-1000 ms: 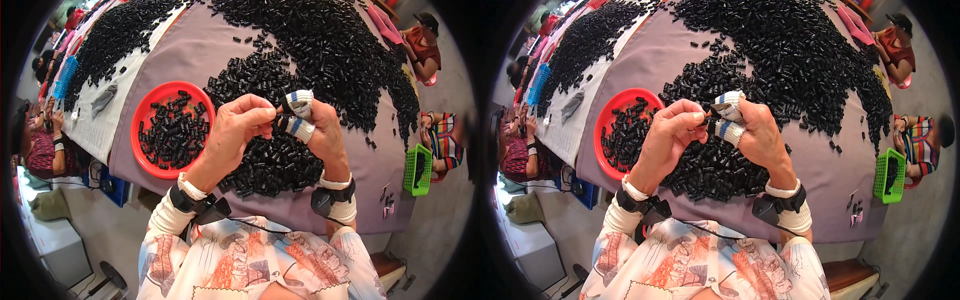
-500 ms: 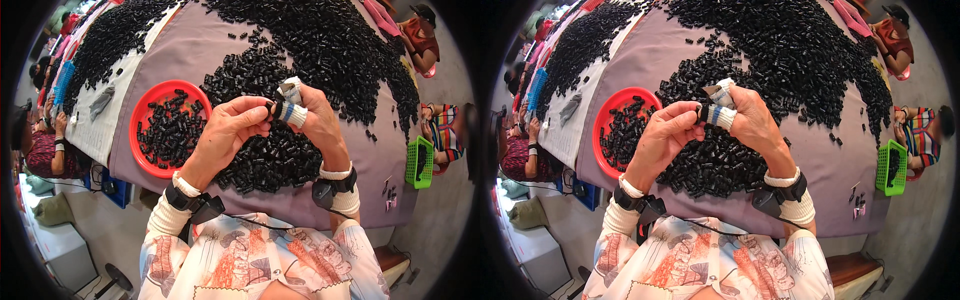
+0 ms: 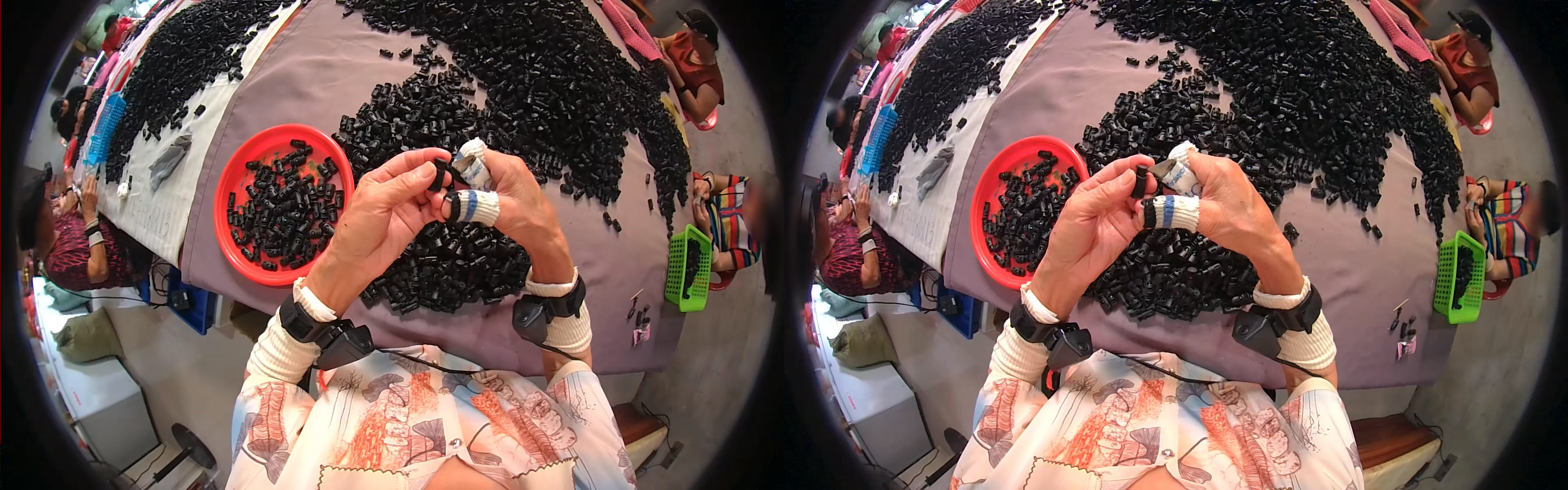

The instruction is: Sort small black shoe or apparel components on a table.

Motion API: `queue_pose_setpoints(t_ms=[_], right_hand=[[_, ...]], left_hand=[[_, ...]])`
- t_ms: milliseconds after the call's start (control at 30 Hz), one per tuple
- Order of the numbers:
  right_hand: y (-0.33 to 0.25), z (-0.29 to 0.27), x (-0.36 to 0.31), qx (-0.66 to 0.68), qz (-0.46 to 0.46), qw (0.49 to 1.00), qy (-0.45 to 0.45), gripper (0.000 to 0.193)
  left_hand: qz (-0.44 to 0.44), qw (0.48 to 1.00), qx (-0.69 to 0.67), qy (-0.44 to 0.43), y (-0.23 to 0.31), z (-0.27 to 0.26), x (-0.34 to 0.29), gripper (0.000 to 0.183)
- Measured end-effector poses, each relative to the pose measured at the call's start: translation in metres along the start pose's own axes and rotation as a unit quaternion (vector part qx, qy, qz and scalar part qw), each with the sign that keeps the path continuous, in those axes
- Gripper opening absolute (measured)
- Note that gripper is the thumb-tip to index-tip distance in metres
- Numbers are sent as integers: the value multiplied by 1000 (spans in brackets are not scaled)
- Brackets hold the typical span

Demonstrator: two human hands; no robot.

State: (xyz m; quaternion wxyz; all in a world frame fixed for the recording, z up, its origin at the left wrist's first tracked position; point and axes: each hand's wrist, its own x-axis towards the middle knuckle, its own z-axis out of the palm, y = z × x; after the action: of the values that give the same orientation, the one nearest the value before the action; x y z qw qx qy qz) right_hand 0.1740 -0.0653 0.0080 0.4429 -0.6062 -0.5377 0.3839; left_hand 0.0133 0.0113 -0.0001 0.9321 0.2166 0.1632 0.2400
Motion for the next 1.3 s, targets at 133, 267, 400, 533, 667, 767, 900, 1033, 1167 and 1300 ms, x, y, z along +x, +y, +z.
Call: queue_pose_setpoints(t_ms=[133,267,400,533,667,767,900,1033,1167,1300], right_hand=[[0,2,0,3,-13,1000,-12,37],[3,3,0,6,-9,1000,-14,37],[-3,2,1,2,-3,1000,-26,35],[-3,2,2,-8,1,1000,-28,34],[0,3,1,10,12,999,-36,37],[2,4,2,-7,7,999,-42,39],[8,6,1,-8,-15,999,-39,41],[-1,5,-1,-50,3,998,-46,42],[2,5,-1,-79,-35,996,-37,40],[6,5,-2,-56,-28,997,-34,40]], left_hand=[[7,1000,-4,-2,-3,-5,1,22],[10,1000,0,1,-4,-6,3,21],[11,1000,10,7,-5,-4,2,21],[1,1000,4,-7,-6,-2,2,21],[4,1000,0,-1,-5,0,0,21],[2,1000,8,-3,-6,-3,0,21],[0,1000,22,15,-8,1,-1,20],[5,999,32,18,-9,-3,-1,20],[16,999,37,29,-11,-2,0,19],[8,1000,11,26,-11,-1,1,20]])
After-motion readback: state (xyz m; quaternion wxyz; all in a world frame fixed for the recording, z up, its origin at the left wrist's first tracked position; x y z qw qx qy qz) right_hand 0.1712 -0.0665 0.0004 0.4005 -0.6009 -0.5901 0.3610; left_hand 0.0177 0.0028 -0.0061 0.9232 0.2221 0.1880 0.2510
